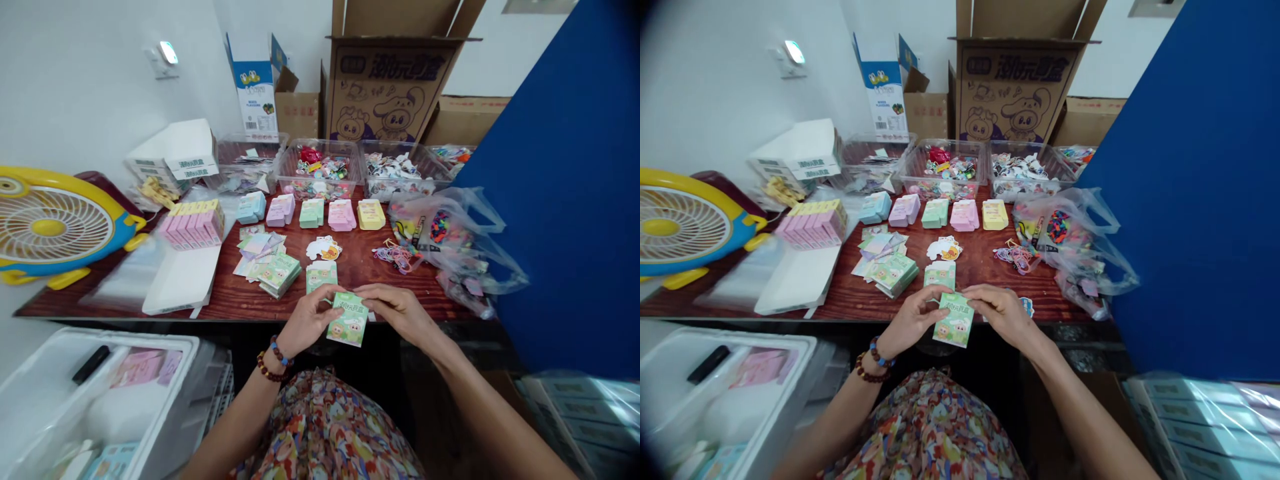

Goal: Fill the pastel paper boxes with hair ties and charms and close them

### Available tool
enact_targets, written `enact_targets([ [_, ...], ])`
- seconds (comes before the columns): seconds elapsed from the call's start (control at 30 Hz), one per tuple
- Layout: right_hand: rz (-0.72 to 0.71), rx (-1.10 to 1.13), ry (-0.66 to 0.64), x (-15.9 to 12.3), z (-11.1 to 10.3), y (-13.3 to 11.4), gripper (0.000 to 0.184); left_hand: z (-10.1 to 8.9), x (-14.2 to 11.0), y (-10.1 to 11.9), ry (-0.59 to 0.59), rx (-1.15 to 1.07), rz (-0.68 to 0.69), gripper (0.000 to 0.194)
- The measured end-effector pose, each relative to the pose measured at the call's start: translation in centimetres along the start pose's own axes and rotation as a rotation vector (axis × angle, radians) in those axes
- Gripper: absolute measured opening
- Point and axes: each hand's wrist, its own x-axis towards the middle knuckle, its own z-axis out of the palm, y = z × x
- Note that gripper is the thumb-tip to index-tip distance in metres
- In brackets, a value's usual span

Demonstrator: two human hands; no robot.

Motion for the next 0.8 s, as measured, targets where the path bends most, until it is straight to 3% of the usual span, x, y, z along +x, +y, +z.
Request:
enact_targets([
  [0.17,0.257,0.171,0.032,-0.1,1.7,2.2,0.027,0.7,-0.1,-0.9,0.062,0.176,-0.039,0.039],
  [0.27,0.4,0.364,0.128,0.6,3.1,3.3,0.035,1.7,-0.8,-0.9,0.161,0.446,0.02,0.068],
  [0.37,0.399,0.496,0.166,2.2,4.1,3.6,0.04,1.3,-1.3,-0.1,0.254,0.72,0.037,0.088],
  [0.43,0.37,0.518,0.168,3.7,4.5,4.0,0.04,-0.5,-1.1,0.8,0.321,0.845,0.056,0.088],
  [0.53,0.333,0.313,0.131,6.4,4.7,5.7,0.034,-4.7,-0.2,1.8,0.453,0.953,0.048,0.082],
  [0.63,0.244,-0.113,0.026,9.1,5.0,7.4,0.026,-8.1,0.9,2.1,0.51,0.961,-0.01,0.077],
  [0.7,0.173,-0.314,-0.031,10.4,5.6,7.9,0.026,-9.1,1.2,2.1,0.496,0.965,-0.035,0.074],
  [0.8,0.13,-0.365,-0.108,11.0,6.4,8.9,0.029,-9.1,0.9,1.9,0.476,0.997,-0.109,0.068],
])
